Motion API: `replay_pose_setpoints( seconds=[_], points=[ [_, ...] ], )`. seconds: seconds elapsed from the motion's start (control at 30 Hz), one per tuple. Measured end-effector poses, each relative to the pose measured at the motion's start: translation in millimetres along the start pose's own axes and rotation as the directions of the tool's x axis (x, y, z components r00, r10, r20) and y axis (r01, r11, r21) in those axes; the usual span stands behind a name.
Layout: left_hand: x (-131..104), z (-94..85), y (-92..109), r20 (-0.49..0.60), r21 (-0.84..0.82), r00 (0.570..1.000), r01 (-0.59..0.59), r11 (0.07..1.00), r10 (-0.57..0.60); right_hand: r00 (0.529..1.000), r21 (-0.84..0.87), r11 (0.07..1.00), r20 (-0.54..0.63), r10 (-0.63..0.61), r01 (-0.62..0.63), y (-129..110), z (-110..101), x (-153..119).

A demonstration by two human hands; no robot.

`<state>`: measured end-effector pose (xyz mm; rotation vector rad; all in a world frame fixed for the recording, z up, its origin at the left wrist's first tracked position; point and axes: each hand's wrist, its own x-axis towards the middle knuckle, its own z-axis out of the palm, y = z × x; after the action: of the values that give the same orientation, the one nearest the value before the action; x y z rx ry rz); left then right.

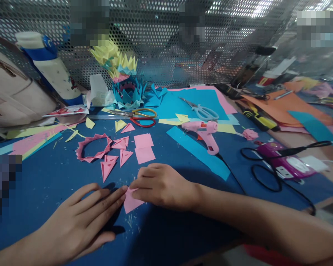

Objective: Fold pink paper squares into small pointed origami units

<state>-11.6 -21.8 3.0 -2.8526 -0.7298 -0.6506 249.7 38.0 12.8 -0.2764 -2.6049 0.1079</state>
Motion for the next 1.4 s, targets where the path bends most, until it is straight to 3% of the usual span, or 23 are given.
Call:
replay_pose_setpoints(
  seconds=[0.73,1.13,1.4],
  points=[
    [1,-3.7,-10,0.042,-0.132,0.998,0.045,0.990,-0.040,0.999,-0.011,1.000,0.030,-0.024,0.024,6,-3,0],
    [5,-9.4,-16,0.051,-0.111,0.998,-0.023,0.994,0.028,0.995,-0.101,0.993,0.094,-0.047,0.056,7,-6,-1],
    [4,-6.8,-13,0.059,-0.102,0.998,-0.002,0.995,0.008,0.989,-0.131,0.988,0.131,-0.063,0.080,8,-8,2]
  ],
)
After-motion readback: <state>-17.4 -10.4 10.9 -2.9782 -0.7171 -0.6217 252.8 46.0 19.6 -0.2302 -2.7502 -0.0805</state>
